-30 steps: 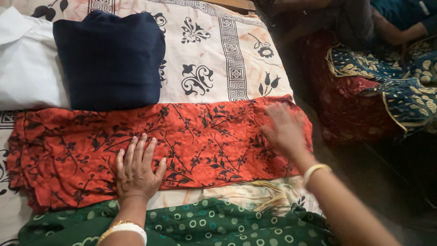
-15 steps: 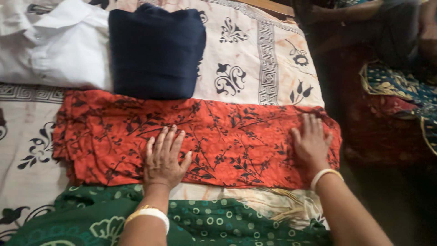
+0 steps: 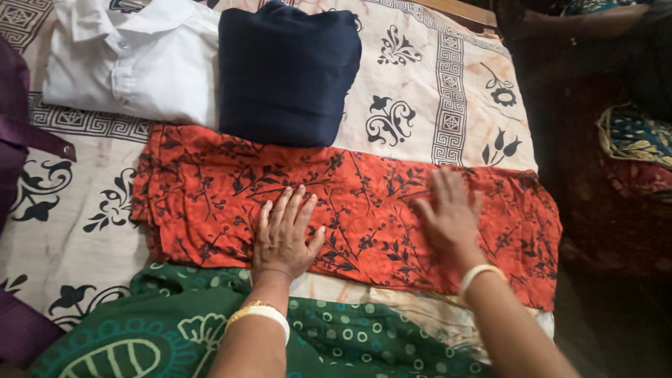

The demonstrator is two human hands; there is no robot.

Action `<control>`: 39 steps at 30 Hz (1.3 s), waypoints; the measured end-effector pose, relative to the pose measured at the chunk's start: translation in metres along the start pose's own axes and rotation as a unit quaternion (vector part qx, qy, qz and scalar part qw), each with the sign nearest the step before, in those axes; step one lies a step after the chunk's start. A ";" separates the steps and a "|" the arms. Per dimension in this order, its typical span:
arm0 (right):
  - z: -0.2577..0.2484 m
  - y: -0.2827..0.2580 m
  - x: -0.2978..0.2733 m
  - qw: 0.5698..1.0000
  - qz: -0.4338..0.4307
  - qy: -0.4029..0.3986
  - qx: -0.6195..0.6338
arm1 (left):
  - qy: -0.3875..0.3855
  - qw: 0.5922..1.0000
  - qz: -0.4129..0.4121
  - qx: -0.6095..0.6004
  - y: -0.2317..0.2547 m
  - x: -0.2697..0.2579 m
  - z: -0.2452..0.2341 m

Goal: The person folds a dark blue t-shirt and a red patterned cloth on a bed. They smooth and align each item by hand, then place the folded pieces into a purple bag.

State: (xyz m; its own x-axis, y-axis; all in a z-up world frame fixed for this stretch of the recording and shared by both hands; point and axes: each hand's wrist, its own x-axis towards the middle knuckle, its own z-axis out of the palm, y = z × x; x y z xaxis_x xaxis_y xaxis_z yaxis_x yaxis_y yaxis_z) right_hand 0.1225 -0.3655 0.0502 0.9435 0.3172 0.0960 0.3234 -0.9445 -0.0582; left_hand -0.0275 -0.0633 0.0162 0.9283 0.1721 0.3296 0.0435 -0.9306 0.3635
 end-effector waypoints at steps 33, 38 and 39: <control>0.019 -0.112 -0.082 0.998 0.036 0.028 0.039 | -0.001 1.000 0.003 -0.008 -0.004 0.000 0.002; 0.011 -0.116 -0.087 0.994 0.052 0.050 0.082 | 0.013 1.000 0.020 -0.015 -0.002 0.001 0.005; 0.010 -0.116 -0.087 0.994 0.052 0.056 0.083 | 0.009 1.000 0.026 -0.015 -0.003 0.001 0.004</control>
State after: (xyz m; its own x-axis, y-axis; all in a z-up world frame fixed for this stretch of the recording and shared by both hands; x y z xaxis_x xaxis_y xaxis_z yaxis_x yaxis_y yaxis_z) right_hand 0.0036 -0.2825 0.0389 0.9613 0.1982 0.1913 0.2409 -0.9416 -0.2354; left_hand -0.0250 -0.0618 0.0115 0.9224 0.1301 0.3637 -0.0159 -0.9280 0.3723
